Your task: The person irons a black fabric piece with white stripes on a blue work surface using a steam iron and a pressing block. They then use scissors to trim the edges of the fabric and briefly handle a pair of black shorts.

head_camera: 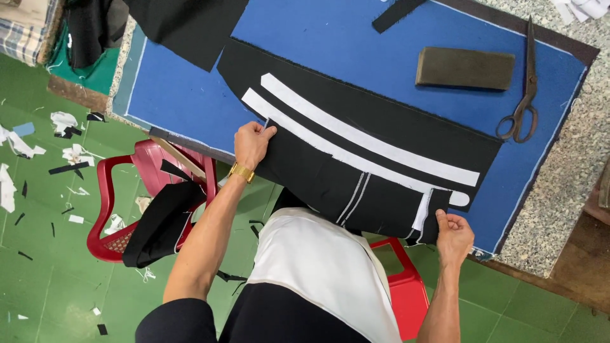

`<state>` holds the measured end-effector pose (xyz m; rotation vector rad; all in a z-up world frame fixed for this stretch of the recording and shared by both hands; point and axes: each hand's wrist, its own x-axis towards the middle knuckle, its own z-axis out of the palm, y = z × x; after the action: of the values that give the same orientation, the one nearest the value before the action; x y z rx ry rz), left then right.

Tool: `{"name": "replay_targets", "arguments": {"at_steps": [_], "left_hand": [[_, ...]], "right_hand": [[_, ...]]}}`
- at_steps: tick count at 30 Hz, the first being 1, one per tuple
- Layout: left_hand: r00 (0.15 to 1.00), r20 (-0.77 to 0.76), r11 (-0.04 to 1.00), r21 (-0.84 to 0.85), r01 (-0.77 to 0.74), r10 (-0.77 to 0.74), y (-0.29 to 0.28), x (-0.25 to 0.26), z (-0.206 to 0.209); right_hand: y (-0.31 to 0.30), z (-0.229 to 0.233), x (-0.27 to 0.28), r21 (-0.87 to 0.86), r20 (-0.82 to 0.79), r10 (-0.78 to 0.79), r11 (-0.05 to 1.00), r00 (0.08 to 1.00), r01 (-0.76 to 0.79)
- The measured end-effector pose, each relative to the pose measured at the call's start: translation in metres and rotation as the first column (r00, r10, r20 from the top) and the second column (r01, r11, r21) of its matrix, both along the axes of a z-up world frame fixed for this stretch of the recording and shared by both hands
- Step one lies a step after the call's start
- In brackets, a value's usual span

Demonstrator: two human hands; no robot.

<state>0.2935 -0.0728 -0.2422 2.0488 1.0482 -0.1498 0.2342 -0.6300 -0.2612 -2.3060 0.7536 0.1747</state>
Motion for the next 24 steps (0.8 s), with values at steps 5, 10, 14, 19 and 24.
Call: {"name": "replay_targets", "arguments": {"at_steps": [5,10,14,19,24], "left_hand": [[1.000,0.019,0.999,0.031,-0.004,0.004,-0.004,-0.001,-0.004],[0.999,0.026,0.997,0.064,-0.034,0.032,-0.007,-0.001,-0.007],[0.998,0.007,0.995,0.078,-0.061,0.061,-0.009,-0.001,-0.004],[0.998,0.037,0.996,0.079,-0.053,0.050,-0.011,0.000,0.000],[0.999,0.018,0.997,0.063,-0.041,0.040,-0.008,-0.001,0.000]], "right_hand": [[0.001,0.000,-0.001,0.001,0.048,0.019,1.000,0.999,-0.019],[-0.007,-0.011,0.000,-0.006,0.053,0.046,0.999,0.998,-0.046],[-0.006,-0.006,0.001,-0.007,0.041,0.057,0.998,0.998,-0.056],[-0.008,-0.008,0.001,-0.002,0.045,0.051,0.999,0.998,-0.051],[-0.006,-0.009,-0.001,-0.007,0.043,0.035,0.999,0.998,-0.034]]}}
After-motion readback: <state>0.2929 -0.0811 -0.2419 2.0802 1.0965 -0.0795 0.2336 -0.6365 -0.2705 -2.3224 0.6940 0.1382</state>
